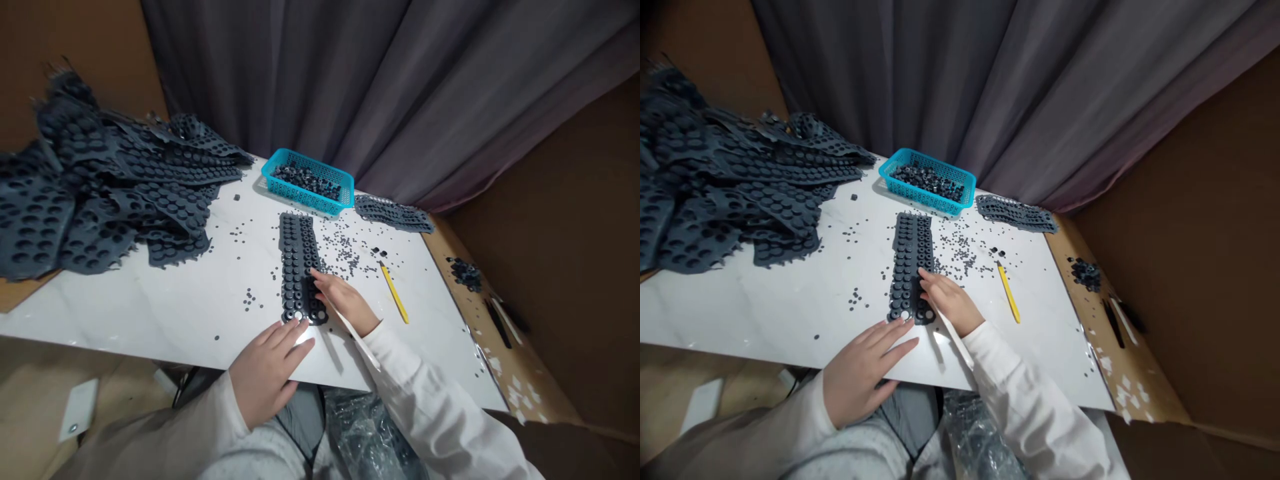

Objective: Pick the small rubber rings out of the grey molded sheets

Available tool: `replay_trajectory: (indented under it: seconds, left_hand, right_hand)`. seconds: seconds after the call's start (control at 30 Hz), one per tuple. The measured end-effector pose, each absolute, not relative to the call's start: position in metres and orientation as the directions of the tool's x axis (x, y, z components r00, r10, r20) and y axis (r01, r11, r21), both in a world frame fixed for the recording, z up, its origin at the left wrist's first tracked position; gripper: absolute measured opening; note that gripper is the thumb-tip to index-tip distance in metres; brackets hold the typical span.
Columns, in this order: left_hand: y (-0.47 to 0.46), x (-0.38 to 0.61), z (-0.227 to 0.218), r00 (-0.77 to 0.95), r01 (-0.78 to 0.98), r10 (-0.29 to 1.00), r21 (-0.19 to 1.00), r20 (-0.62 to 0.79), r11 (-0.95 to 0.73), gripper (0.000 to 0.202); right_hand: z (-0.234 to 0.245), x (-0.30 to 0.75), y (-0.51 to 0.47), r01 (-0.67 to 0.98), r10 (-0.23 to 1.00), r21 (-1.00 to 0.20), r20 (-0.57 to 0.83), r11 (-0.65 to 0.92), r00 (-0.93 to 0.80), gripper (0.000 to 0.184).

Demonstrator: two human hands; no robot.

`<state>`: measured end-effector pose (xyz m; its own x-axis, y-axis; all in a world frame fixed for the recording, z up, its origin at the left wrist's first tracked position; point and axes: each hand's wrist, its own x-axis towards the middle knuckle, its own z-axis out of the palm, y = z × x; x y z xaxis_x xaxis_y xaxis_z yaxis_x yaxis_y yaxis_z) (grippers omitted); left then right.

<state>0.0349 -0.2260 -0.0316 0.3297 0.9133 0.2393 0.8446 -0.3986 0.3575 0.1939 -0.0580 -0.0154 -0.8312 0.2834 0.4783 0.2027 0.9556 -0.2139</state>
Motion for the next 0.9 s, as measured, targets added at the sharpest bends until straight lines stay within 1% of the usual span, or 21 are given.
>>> replay_trajectory:
  seconds: [0.17, 0.23, 0.37, 0.5, 0.63, 0.9]
  left_hand:
    - [-0.226, 0.034, -0.031, 0.329, 0.842, 0.913, 0.363, 0.240, -0.399, 0.054]
    - [-0.226, 0.034, -0.031, 0.329, 0.843, 0.915, 0.364, 0.233, -0.396, 0.054]
    - [-0.226, 0.034, -0.031, 0.329, 0.846, 0.918, 0.362, 0.223, -0.391, 0.054]
    - [-0.226, 0.034, -0.030, 0.330, 0.845, 0.918, 0.366, 0.218, -0.390, 0.053]
    - [-0.225, 0.035, -0.028, 0.331, 0.844, 0.919, 0.368, 0.212, -0.389, 0.052]
    - [-0.226, 0.035, -0.029, 0.316, 0.843, 0.925, 0.384, 0.213, -0.376, 0.052]
  right_hand:
    - [-0.008, 0.195, -0.057, 0.244, 0.446, -0.432, 0.463, 0.868, -0.766, 0.018]
    - [-0.009, 0.194, -0.060, 0.212, 0.461, -0.506, 0.437, 0.836, -0.772, 0.019]
    - [-0.016, 0.191, -0.066, 0.136, 0.430, -0.607, 0.370, 0.783, -0.823, 0.020]
    - [-0.019, 0.191, -0.068, 0.134, 0.438, -0.637, 0.347, 0.759, -0.829, 0.019]
    - [-0.017, 0.190, -0.068, 0.137, 0.433, -0.631, 0.342, 0.764, -0.834, 0.018]
    - [-0.017, 0.189, -0.066, 0.108, 0.429, -0.642, 0.369, 0.759, -0.825, 0.018]
